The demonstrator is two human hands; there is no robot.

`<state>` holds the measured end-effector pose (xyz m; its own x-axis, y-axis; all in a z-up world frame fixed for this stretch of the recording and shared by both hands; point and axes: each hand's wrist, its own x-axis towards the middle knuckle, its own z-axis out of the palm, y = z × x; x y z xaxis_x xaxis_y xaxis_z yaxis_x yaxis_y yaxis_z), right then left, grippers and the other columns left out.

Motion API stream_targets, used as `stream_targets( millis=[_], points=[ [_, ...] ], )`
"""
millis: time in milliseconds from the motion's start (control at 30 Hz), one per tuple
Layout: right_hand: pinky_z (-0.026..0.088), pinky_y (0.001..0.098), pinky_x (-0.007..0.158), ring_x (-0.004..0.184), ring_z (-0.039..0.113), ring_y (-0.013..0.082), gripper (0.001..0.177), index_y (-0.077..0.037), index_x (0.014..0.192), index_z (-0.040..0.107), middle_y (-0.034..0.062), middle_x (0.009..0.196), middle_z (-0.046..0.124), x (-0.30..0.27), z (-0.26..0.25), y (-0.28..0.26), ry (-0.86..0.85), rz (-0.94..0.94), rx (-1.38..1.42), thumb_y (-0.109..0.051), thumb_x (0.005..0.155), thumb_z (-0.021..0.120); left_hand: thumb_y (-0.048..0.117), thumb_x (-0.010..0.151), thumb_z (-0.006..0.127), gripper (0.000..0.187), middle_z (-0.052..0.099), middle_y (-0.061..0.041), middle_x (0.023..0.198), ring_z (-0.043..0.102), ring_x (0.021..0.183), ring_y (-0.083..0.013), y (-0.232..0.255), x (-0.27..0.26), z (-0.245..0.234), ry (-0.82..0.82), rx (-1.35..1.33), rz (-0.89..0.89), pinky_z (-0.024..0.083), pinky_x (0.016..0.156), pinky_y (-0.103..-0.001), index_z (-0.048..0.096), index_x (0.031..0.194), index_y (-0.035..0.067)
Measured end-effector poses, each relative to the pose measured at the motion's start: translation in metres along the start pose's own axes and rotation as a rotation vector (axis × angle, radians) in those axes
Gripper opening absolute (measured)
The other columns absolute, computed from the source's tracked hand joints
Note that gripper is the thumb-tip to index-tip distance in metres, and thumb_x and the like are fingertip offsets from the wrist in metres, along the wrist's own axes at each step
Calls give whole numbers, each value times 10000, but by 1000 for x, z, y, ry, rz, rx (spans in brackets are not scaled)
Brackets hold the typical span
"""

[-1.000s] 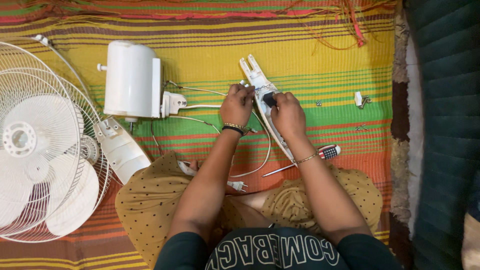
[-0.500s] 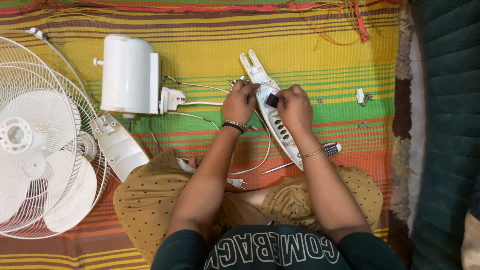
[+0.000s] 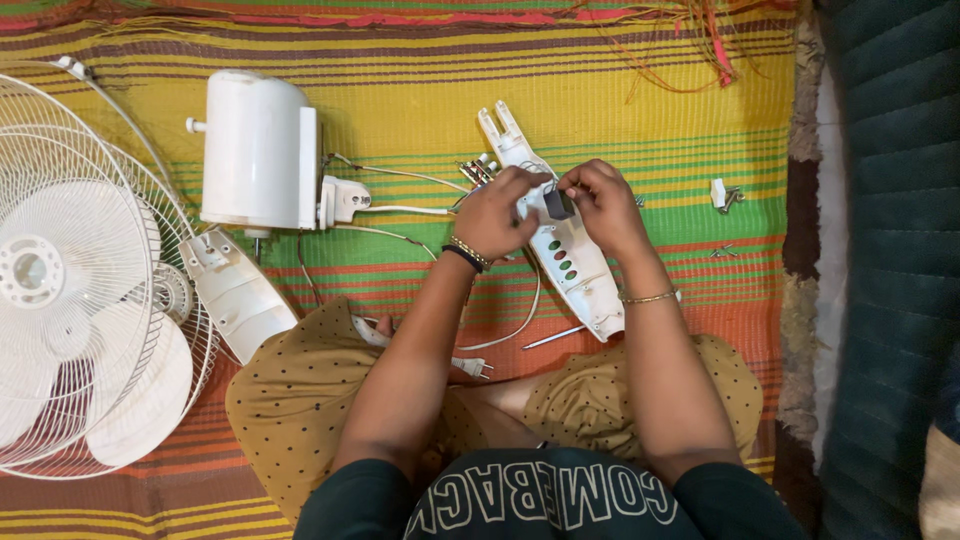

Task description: The person disassembles a white plastic fan housing using a screwdriver, then places a small black electronic component and a capacitor into the housing. They connect wires to the component and secure it with screws before reattaching the housing cover.

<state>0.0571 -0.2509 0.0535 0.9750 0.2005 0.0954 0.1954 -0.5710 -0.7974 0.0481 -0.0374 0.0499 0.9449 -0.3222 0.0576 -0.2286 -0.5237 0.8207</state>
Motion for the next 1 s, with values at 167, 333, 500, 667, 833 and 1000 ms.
stream_targets(
  millis=[167, 333, 500, 667, 833, 1000],
  points=[
    [511, 415, 884, 983, 633, 310, 120, -16, 975, 674, 90, 995, 676, 1, -5, -20, 43, -218, -97, 26, 874, 722, 414, 831, 824, 718, 678, -117, 1187, 694, 982, -308, 4, 2, 18, 95, 61, 150, 569, 790, -386, 526, 1431, 155],
    [544, 307, 753, 905, 614, 170, 270, -35, 1140, 637, 31, 1098, 641, 2, 11, -22, 238, 69, 231, -96, 904, 754, 388, 820, 847, 711, 762, -85, 1125, 684, 810, -207, 13, -3, 42, 147, -277, -333, 572, 735, -312, 566, 1429, 151],
    [523, 262, 696, 849, 643, 117, 279, -101, 1186, 625, 4, 1017, 683, 0, 20, 1, 17, 667, 976, -308, 1001, 652, 320, 894, 818, 691, 723, -90, 1196, 703, 949, -65, -4, 4, 70, 402, -817, -205, 578, 788, -249, 475, 1445, 81],
    [550, 271, 744, 854, 654, 111, 251, -75, 1201, 633, 42, 1000, 669, -3, 32, 19, 98, 595, 978, -152, 972, 702, 300, 863, 780, 632, 723, -115, 1096, 666, 704, -208, 1, -1, 58, 183, -256, -399, 543, 660, -314, 586, 1438, 122],
    [580, 253, 870, 973, 681, 109, 344, -38, 1233, 580, 27, 1120, 677, 1, 27, 26, 329, 265, 725, -20, 924, 730, 296, 877, 729, 224, 718, -62, 1150, 718, 893, -265, -5, 0, 43, 177, 18, -218, 569, 769, -400, 769, 1072, 195],
    [592, 318, 785, 952, 711, 216, 344, -30, 1174, 642, 124, 1077, 708, -4, 32, 0, 236, 145, 47, -63, 872, 804, 241, 894, 689, 155, 682, -77, 1079, 704, 926, -293, -15, 3, 18, 276, 77, -365, 561, 785, -424, 761, 1021, 190]
  ],
)
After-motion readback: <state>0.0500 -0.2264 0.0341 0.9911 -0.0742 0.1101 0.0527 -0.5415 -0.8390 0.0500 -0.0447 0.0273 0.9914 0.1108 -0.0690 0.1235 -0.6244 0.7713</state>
